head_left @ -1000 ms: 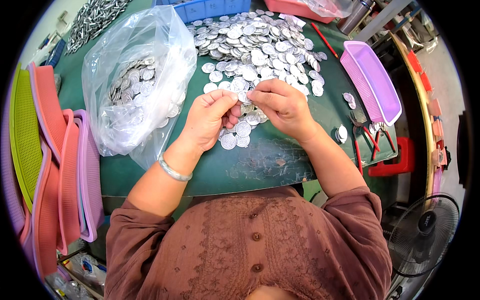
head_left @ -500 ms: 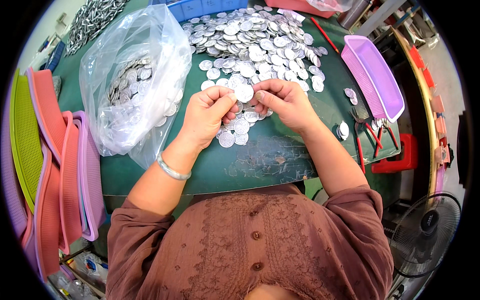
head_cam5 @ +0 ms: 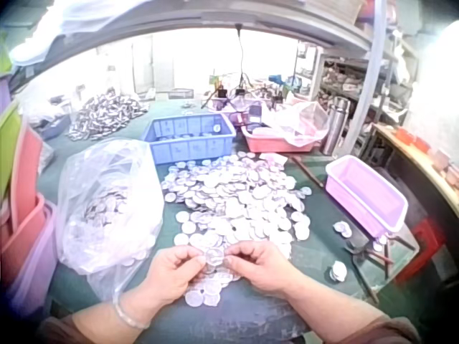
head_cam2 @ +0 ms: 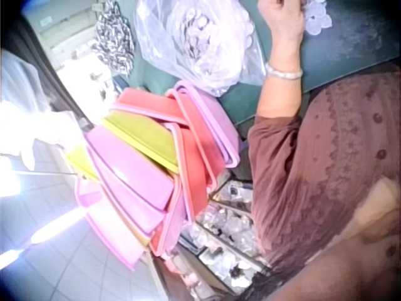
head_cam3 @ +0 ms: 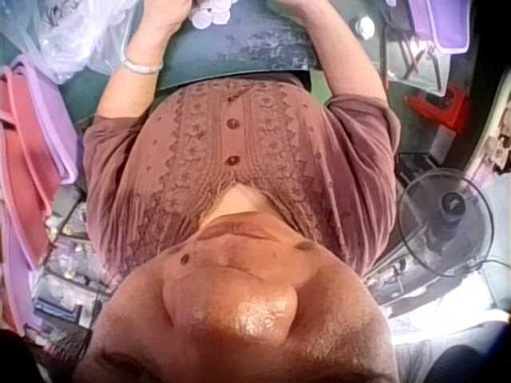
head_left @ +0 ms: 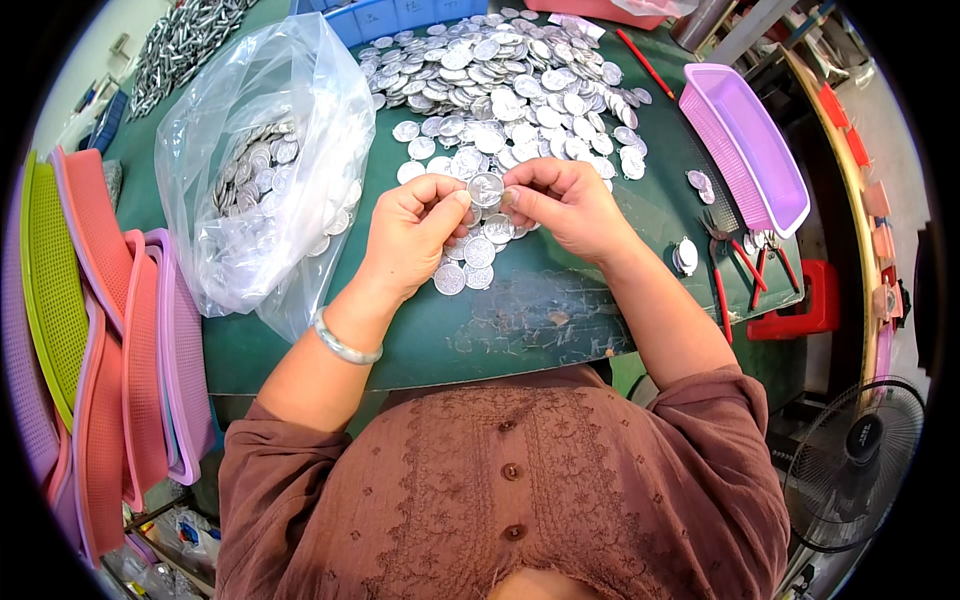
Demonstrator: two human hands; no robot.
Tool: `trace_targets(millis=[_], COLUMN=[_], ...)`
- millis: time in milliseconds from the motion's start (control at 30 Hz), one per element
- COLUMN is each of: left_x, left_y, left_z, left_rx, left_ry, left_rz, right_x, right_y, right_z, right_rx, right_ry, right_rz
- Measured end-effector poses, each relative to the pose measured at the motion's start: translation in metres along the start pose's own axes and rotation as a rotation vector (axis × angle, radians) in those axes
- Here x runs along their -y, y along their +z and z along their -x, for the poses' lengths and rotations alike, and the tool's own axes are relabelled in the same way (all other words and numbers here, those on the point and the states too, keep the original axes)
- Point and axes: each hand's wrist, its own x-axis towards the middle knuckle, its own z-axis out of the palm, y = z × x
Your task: The person sits at a green workbench and assembles small, round, silver metal discs. They pick up a disc and a small metal ring, then use red-handled pliers to attach the ring to the disc. The person repeats this process, handling the discs and rings by hand and using the pliers for the attachment step.
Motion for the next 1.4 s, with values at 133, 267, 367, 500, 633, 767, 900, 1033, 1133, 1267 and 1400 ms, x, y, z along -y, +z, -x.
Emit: trace_targets(millis=[133, 267, 367, 500, 633, 767, 900, 1033, 1133, 1267, 1400], left_x=[-0.001, -0.0023, -0.0017, -0.001, 0.0001, 0.0006, 0.0013, 0.0018, 0.0014, 0.0006, 0.0004], left_y=[0.0004, 0.0015, 0.0011, 0.0012, 0.0017, 0.0016, 0.0013, 0.0014, 0.0019, 0.0021, 0.002], left_z=[0.0005, 0.0015, 0.0011, 0.0006, 0.0002, 0.0001, -0.0003, -0.0003, -0.0003, 0.0001, 0.0], left_rx=[0.002, -0.006, -0.002, 0.0, -0.01, -0.01, -0.01, -0.016, -0.017, -0.021, -0.019], left_ry=[-0.011, -0.029, -0.028, -0.012, -0.002, -0.001, 0.004, 0.003, 0.013, 0.02, 0.027], left_rz=[-0.009, -0.011, -0.024, -0.003, 0.035, 0.057, 0.057, 0.085, 0.085, 0.073, 0.073], right_x=[0.0, 0.0013, 0.0011, -0.0023, -0.0018, -0.0026, -0.0028, -0.0014, -0.0001, 0.0001, 0.0005], right_y=[0.0003, 0.0012, 0.0013, 0.0031, 0.006, 0.0059, 0.0062, 0.0072, 0.0086, 0.0096, 0.0099], right_z=[0.0001, 0.0003, 0.0008, 0.0014, 0.0021, 0.0006, 0.0004, 0.0003, 0.0005, 0.0, -0.0002], right_rx=[-0.005, -0.003, -0.006, -0.057, -0.14, -0.146, -0.151, -0.159, -0.174, -0.185, -0.183], right_ry=[0.018, 0.031, 0.029, -0.061, -0.297, -0.428, -0.514, -0.583, -0.62, -0.656, -0.677], right_rz=[0.005, -0.006, -0.004, 0.115, 0.383, 0.476, 0.514, 0.589, 0.642, 0.675, 0.687])
